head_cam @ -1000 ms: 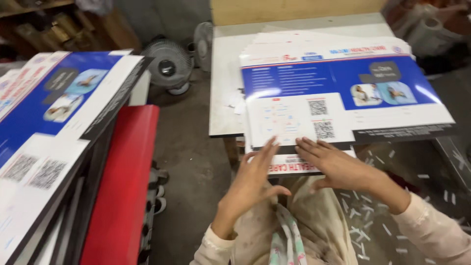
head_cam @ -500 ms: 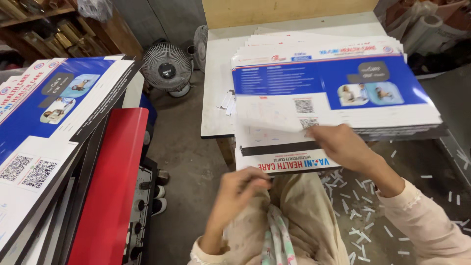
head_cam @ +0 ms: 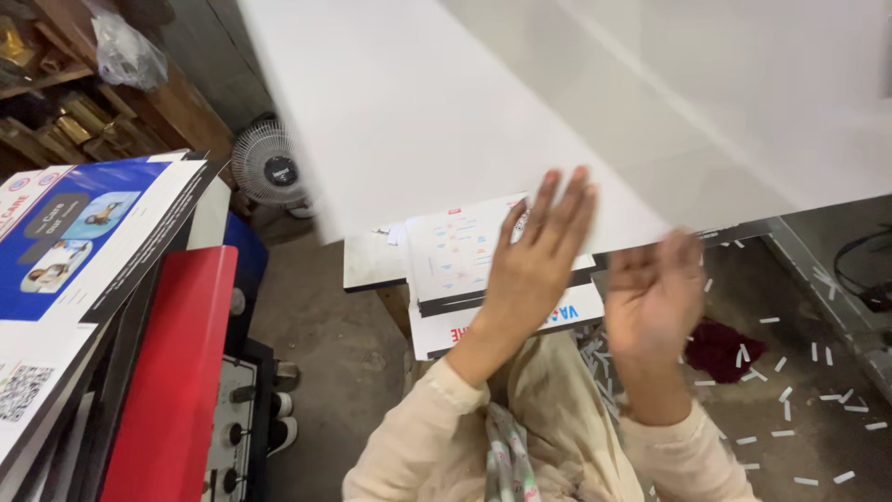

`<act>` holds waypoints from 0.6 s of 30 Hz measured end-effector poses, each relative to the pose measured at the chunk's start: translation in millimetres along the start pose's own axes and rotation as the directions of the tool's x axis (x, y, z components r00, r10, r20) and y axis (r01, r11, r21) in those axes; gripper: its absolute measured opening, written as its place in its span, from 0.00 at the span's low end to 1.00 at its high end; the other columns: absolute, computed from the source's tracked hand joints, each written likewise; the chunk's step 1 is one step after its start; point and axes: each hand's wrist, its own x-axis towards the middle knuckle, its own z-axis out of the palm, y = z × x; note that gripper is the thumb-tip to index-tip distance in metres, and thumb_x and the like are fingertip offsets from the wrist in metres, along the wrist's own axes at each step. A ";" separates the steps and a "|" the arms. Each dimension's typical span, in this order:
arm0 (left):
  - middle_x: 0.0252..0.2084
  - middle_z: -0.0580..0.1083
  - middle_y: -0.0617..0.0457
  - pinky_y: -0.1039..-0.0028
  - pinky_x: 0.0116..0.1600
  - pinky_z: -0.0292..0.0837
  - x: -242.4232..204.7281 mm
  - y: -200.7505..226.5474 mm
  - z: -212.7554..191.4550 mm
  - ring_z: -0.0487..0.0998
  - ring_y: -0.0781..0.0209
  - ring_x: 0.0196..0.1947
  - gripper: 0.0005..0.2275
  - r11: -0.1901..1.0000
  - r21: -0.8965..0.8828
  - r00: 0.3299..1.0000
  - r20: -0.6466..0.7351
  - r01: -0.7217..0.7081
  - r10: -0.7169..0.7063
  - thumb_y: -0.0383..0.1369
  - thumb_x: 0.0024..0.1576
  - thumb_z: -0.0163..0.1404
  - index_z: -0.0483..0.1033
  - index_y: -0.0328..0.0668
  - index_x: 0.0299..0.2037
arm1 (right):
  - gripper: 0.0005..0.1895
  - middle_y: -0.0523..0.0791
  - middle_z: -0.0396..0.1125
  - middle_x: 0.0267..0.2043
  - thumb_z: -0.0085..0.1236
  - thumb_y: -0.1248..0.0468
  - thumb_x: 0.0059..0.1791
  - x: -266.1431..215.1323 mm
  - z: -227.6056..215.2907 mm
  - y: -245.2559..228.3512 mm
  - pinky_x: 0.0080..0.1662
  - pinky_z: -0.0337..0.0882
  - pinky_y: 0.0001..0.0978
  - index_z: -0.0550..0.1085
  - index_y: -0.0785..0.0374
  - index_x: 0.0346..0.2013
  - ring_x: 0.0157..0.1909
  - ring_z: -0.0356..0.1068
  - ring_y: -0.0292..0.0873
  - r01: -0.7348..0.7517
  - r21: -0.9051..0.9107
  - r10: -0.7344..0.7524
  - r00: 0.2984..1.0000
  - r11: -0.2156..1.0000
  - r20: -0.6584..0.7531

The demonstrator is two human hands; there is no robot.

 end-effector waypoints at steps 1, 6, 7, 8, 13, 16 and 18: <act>0.78 0.58 0.47 0.53 0.77 0.53 -8.7 -10.6 5.9 0.57 0.50 0.79 0.30 0.996 0.084 0.999 0.037 0.009 -0.012 0.18 0.57 0.45 0.61 0.35 0.73 | 0.03 0.47 0.73 0.50 0.50 0.67 0.64 -2.5 -16.5 7.5 0.59 0.75 0.41 0.71 0.62 0.48 0.54 0.75 0.44 -0.079 -0.070 0.078 0.997 0.994 -0.021; 0.70 0.67 0.45 0.51 0.70 0.54 -71.5 -65.6 23.7 0.64 0.50 0.72 0.25 0.986 0.055 0.955 0.245 0.160 -0.169 0.18 0.53 0.45 0.69 0.36 0.64 | 0.12 0.47 0.78 0.48 0.51 0.63 0.58 -9.4 -47.6 18.1 0.57 0.76 0.42 0.74 0.66 0.54 0.52 0.78 0.45 -0.208 -0.785 0.408 0.911 0.583 0.062; 0.69 0.68 0.46 0.49 0.69 0.54 -84.4 -72.9 20.1 0.66 0.51 0.70 0.23 0.983 0.070 0.939 0.293 0.169 -0.182 0.19 0.54 0.46 0.70 0.38 0.62 | 0.14 0.47 0.79 0.49 0.50 0.63 0.58 -10.6 -42.5 13.1 0.57 0.76 0.40 0.75 0.66 0.56 0.53 0.79 0.45 -0.124 -0.916 0.478 0.875 0.381 0.080; 0.67 0.69 0.46 0.47 0.67 0.53 -92.3 -79.6 15.8 0.68 0.53 0.69 0.22 0.981 0.088 0.923 0.332 0.174 -0.194 0.20 0.54 0.47 0.71 0.40 0.61 | 0.16 0.48 0.78 0.46 0.54 0.62 0.54 -12.3 -33.5 8.7 0.53 0.76 0.38 0.74 0.61 0.56 0.49 0.78 0.47 0.177 -0.966 0.346 0.908 0.190 0.234; 0.58 0.76 0.48 0.44 0.65 0.52 -95.2 -97.5 4.0 0.77 0.57 0.57 0.14 0.980 0.010 0.905 0.380 0.201 -0.190 0.27 0.57 0.49 0.74 0.46 0.53 | 0.37 0.50 0.77 0.47 0.53 0.48 0.38 2.1 -4.1 8.6 0.49 0.74 0.50 0.66 0.57 0.60 0.49 0.78 0.53 0.869 -0.262 0.346 0.420 -0.420 0.839; 0.48 0.80 0.50 0.49 0.68 0.57 -80.4 -104.6 -5.3 0.81 0.56 0.48 0.08 0.958 -0.054 0.860 0.457 0.282 -0.227 0.32 0.62 0.50 0.75 0.48 0.50 | 0.19 0.45 0.75 0.33 0.53 0.57 0.51 43.4 -20.9 30.2 0.32 0.73 0.45 0.72 0.56 0.56 0.33 0.76 0.49 0.770 -0.507 0.726 0.594 -0.388 0.347; 0.38 0.83 0.53 0.55 0.71 0.61 -60.7 -108.2 -10.3 0.83 0.54 0.39 0.08 0.892 -0.042 0.735 0.584 0.451 -0.344 0.35 0.64 0.49 0.77 0.49 0.50 | 0.14 0.45 0.75 0.28 0.51 0.53 0.52 74.6 -28.4 40.9 0.33 0.71 0.47 0.74 0.52 0.50 0.30 0.75 0.50 0.765 -0.522 0.781 0.565 -0.377 0.265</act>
